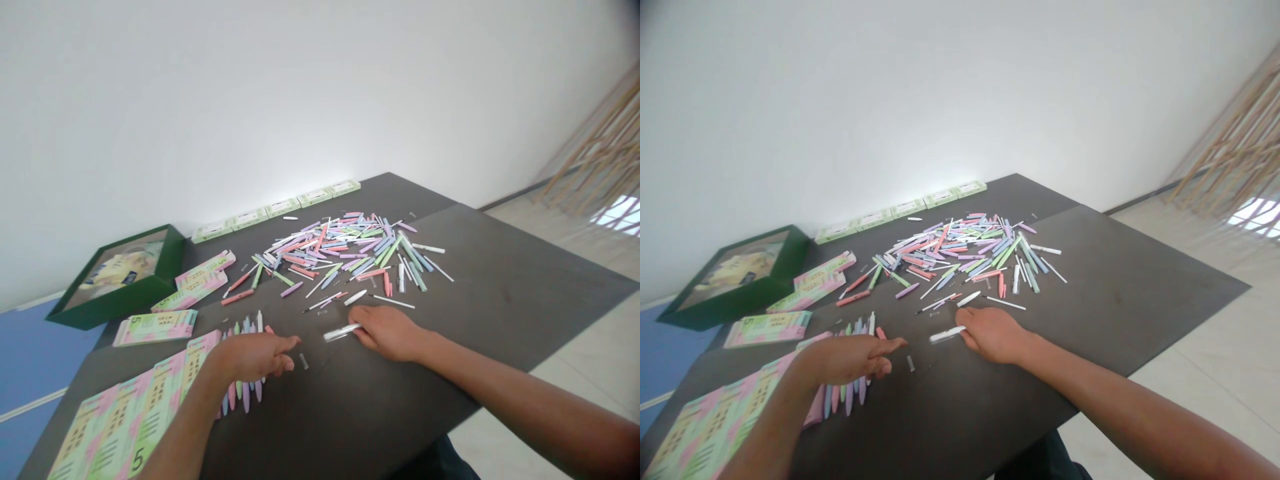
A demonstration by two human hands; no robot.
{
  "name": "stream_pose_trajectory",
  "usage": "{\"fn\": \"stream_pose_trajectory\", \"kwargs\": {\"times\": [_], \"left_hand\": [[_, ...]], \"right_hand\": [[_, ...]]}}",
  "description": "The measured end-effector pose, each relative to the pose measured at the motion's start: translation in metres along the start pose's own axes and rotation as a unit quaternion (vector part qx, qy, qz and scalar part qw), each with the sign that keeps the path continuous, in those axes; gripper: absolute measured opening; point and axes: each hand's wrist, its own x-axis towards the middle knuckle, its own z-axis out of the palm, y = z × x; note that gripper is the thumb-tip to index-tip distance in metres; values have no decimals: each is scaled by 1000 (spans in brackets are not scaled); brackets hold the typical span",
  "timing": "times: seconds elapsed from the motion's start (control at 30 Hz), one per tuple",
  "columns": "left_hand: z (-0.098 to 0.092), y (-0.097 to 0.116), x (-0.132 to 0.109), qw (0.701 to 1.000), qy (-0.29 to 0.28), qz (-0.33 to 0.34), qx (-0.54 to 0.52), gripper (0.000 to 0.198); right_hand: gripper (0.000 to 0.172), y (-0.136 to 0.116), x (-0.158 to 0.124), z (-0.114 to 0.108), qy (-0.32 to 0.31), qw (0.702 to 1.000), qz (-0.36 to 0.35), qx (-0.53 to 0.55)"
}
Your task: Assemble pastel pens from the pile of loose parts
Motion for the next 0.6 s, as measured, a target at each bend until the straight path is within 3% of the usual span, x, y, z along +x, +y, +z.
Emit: {"fn": "stream_pose_trajectory", "kwargs": {"times": [0.17, 0.3, 0.43, 0.53, 0.6], "left_hand": [[-2, 2, 2, 998, 46, 10, 52, 56], [1, -2, 0, 996, 71, -4, 54, 44], [1, -7, -7, 998, 57, 8, 18, 28], [-3, -5, -14, 997, 50, 46, -21, 27], [-6, -3, -16, 995, 61, 71, -47, 33]], "right_hand": [[14, -36, 33, -15, 18, 989, -73, 124], [14, -74, 55, -12, 72, 962, -45, 259], [14, -103, 58, 3, 131, 912, -37, 386], [16, -109, 53, 13, 166, 884, -107, 424], [15, -107, 51, 15, 173, 884, -145, 410]]}}
